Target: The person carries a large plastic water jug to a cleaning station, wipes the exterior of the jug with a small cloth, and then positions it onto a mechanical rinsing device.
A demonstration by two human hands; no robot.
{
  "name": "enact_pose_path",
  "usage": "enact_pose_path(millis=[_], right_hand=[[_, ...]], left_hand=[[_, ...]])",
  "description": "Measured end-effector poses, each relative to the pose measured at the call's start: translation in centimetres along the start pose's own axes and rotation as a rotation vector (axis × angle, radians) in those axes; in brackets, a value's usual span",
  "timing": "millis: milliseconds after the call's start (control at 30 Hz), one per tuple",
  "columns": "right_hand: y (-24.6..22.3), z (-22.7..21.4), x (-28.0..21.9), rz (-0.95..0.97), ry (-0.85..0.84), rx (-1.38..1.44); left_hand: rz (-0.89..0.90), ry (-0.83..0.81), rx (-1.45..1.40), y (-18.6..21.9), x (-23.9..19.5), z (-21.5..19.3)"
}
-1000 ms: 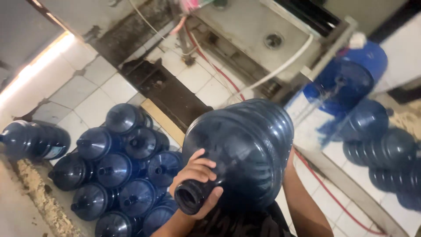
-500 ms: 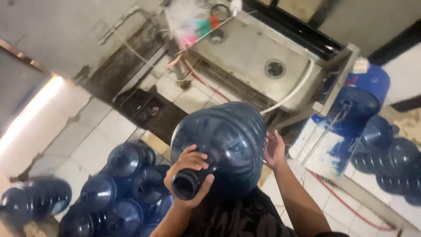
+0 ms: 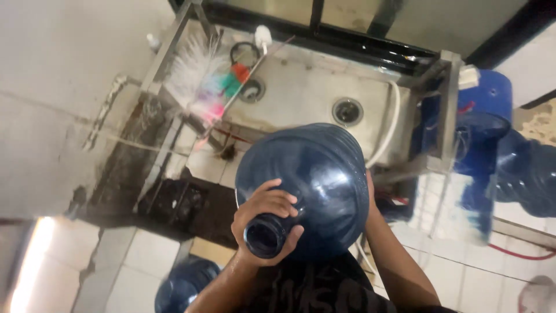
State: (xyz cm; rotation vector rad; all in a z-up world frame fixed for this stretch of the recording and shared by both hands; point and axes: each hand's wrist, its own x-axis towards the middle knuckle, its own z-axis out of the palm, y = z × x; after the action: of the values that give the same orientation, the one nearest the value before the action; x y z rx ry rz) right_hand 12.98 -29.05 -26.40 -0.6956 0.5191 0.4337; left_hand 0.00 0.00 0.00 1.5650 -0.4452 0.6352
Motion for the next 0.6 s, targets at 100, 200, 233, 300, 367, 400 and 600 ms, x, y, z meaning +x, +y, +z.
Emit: enact_pose_path(millis=[100, 200, 233, 300, 367, 400, 600], right_hand=[[1.5, 0.0, 9.7, -0.12, 0.011, -0.112], [2.3, 2.9, 17.3, -0.204, -0.07, -0.151], [1.9, 3.5, 18.9, -0.222, -0.107, -0.146], [1.6, 4.5, 21.1, -0.553, 0.016, -1.038], [1.6, 5.0, 22.5, -0.483, 0.142, -1.166], [1.9, 5.7, 23.2, -0.292, 0.183, -0.829], [3.8, 8.0, 22.4, -0.026, 0.282, -0.365]], left_hand=[[0.032, -0.035, 0.022, -5.6, 4.9, -1.8], [0.035, -0.065, 0.036, -10.4, 10.1, -3.1], [0.021, -0.075, 0.044, -11.8, 11.8, -3.7], [-0.013, -0.091, 0.06, -14.5, 14.5, -4.9], [-0.068, -0.089, 0.025, -17.6, 17.0, -5.8], [-0.097, -0.09, 0.006, -19.2, 18.0, -6.0], [-0.255, -0.046, -0.118, -28.7, 23.2, -5.3]])
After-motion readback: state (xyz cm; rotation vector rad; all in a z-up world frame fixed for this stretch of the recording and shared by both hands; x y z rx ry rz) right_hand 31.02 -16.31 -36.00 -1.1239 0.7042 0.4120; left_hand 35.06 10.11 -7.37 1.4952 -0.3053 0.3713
